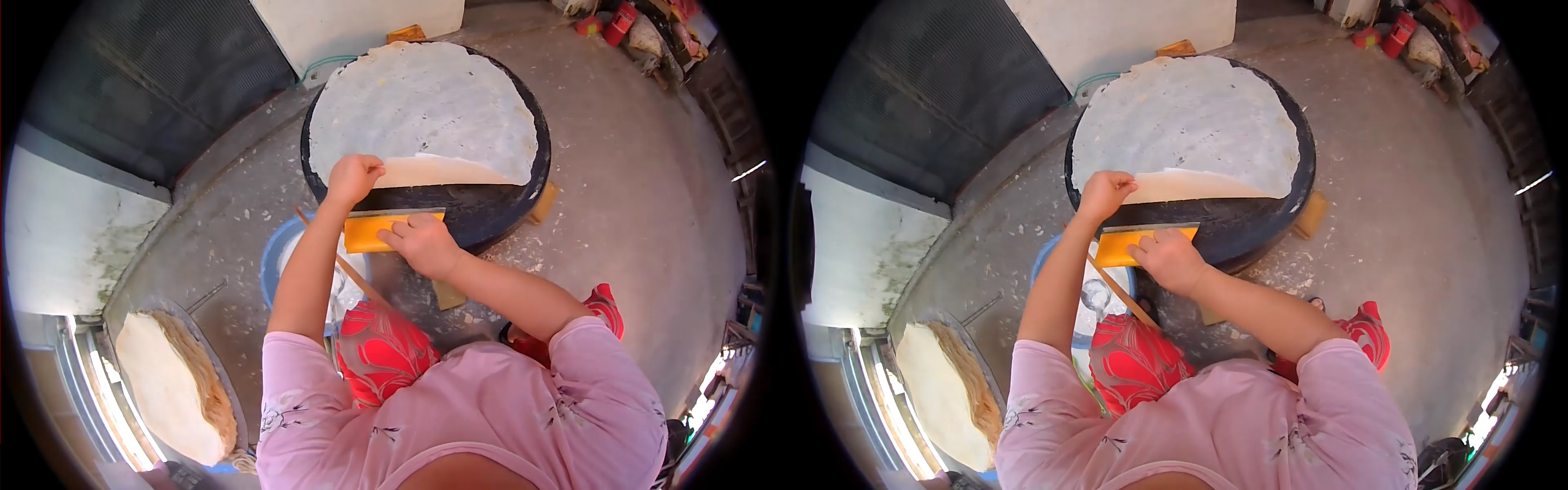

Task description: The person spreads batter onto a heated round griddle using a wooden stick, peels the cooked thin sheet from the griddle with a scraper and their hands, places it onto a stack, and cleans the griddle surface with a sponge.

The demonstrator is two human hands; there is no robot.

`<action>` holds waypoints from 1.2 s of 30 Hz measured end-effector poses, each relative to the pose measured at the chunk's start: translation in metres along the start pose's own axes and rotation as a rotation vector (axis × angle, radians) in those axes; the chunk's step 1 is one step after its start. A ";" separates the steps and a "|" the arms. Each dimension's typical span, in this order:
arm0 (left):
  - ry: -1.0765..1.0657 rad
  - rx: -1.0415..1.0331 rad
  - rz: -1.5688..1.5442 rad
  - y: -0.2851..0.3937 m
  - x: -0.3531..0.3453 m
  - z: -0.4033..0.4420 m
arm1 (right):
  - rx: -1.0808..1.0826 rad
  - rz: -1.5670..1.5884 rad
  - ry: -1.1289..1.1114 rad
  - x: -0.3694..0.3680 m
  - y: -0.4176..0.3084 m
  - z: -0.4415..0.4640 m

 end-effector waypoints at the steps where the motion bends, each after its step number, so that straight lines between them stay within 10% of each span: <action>1: -0.044 -0.006 0.020 0.002 0.000 0.004 | 0.010 -0.013 -0.005 -0.001 -0.003 0.001; 18: 0.014 -0.256 0.143 0.086 0.039 0.047 | -0.308 -0.130 0.192 -0.013 0.067 0.090; 25: 0.302 -0.598 0.303 0.156 0.078 -0.002 | -0.145 -0.073 0.081 0.015 0.010 0.014; 36: 0.462 -0.480 0.246 0.084 0.026 -0.101 | -0.303 0.336 -0.090 0.075 0.007 -0.100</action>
Point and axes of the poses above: each hand's wrist, its own z-axis towards the middle knuckle, its own x-axis out of the back of the hand, y = z × x, the point moved 10 cm from there along z, towards the middle knuckle, and after that the axes turned 9 degrees about -y, right-handed, at the moved point
